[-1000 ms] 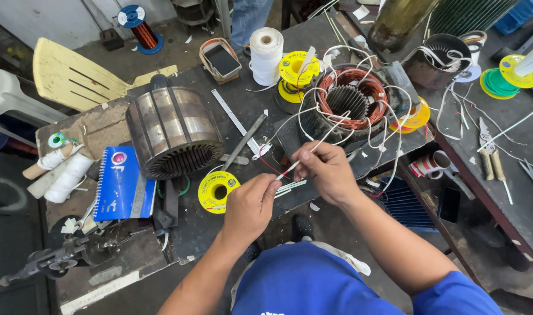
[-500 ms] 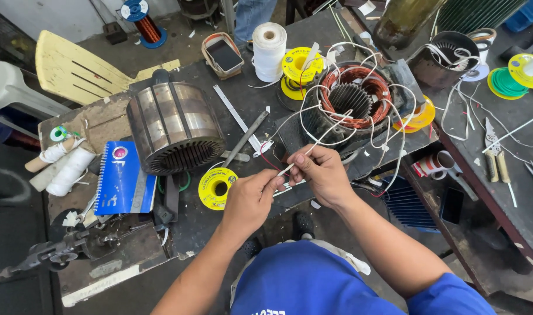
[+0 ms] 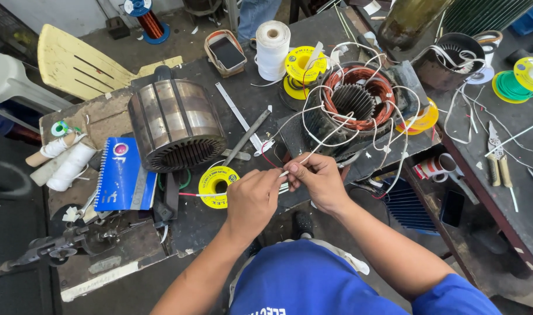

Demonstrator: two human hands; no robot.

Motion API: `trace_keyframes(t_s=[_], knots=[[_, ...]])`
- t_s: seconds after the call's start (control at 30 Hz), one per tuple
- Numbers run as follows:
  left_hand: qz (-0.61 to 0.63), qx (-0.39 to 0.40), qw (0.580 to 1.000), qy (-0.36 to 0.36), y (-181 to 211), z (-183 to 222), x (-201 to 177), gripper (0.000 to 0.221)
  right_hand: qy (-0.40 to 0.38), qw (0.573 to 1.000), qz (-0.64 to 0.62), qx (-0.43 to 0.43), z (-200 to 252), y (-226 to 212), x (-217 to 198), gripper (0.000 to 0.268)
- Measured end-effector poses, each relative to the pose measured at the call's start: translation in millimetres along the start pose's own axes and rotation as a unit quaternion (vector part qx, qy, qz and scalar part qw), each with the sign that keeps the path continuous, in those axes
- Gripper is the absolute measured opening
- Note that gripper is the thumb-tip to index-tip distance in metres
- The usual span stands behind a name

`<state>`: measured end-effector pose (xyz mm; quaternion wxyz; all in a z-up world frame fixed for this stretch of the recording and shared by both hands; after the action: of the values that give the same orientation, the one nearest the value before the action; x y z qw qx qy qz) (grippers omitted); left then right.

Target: Connecting and organizing wires on an electric motor stator at a workbench.

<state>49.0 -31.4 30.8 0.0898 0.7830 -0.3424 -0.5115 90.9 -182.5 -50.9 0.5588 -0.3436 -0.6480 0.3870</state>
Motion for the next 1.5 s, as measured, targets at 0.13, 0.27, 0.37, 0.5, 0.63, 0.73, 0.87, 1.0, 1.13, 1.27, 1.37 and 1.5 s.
trace_keyframes(t_s=[0.13, 0.27, 0.37, 0.5, 0.63, 0.73, 0.87, 1.0, 1.13, 1.27, 1.37, 1.5], knots=[[0.066, -0.027, 0.995, -0.067, -10.4, 7.1, -6.8, 0.013, -0.014, 1.000, 0.001, 0.015, 0.3, -1.8, -7.2, 0.018], [0.159, -0.136, 0.956, -0.206, -33.9, 42.0, -16.6, 0.020, -0.021, 0.999, -0.007, 0.023, 0.8, -13.5, -3.7, 0.018], [0.194, -0.180, 0.940, -0.216, -40.3, 68.4, -13.4, 0.019, -0.098, 0.994, -0.017, 0.038, 7.8, -20.4, 12.4, 0.017], [0.152, -0.162, 0.950, -0.220, -27.9, 64.0, -13.6, 0.034, -0.150, 0.988, 0.001, 0.038, 9.6, -20.0, 22.5, 0.016], [0.214, -0.126, 0.962, -0.113, -17.3, 36.8, -10.3, 0.029, -0.116, 0.993, -0.017, 0.007, 10.7, -8.3, 21.6, 0.011], [0.164, -0.100, 0.978, -0.078, -21.9, 29.1, 4.6, 0.015, -0.103, 0.995, 0.005, -0.018, 8.2, -10.9, 18.3, 0.011], [0.107, -0.051, 0.992, -0.051, -10.4, 26.3, 3.7, 0.013, -0.061, 0.998, 0.001, -0.019, 14.4, -0.7, 11.0, 0.010], [0.123, -0.058, 0.990, -0.042, -9.1, 27.8, 2.7, 0.012, -0.057, 0.998, -0.005, -0.005, 14.3, 5.1, 4.9, 0.008], [0.156, -0.110, 0.981, -0.041, -12.8, 27.7, -2.3, 0.017, -0.106, 0.988, 0.113, -0.024, 11.7, -45.0, 12.6, 0.016], [0.134, -0.106, 0.985, -0.031, -7.5, 22.3, -15.2, 0.022, -0.128, 0.807, 0.436, -0.377, 8.8, -96.8, 33.4, 0.010], [0.124, -0.107, 0.986, -0.038, -10.0, 22.6, -9.0, 0.019, -0.213, 0.701, 0.474, -0.488, 1.9, -102.8, 50.5, 0.010], [0.115, -0.091, 0.989, -0.034, -11.3, 16.3, -7.0, 0.018, -0.299, 0.689, 0.455, -0.478, -7.8, -99.2, 55.7, 0.012]])
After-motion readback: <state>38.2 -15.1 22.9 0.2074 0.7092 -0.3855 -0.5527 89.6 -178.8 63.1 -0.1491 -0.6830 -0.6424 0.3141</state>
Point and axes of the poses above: each hand's wrist, its own z-axis away from the middle knuckle, its own x-axis out of the palm, y = z × x, the point moved 4 cm from there along -z, towards the middle knuckle, and after that the axes turned 7 degrees about -z, right-handed, at the moved point
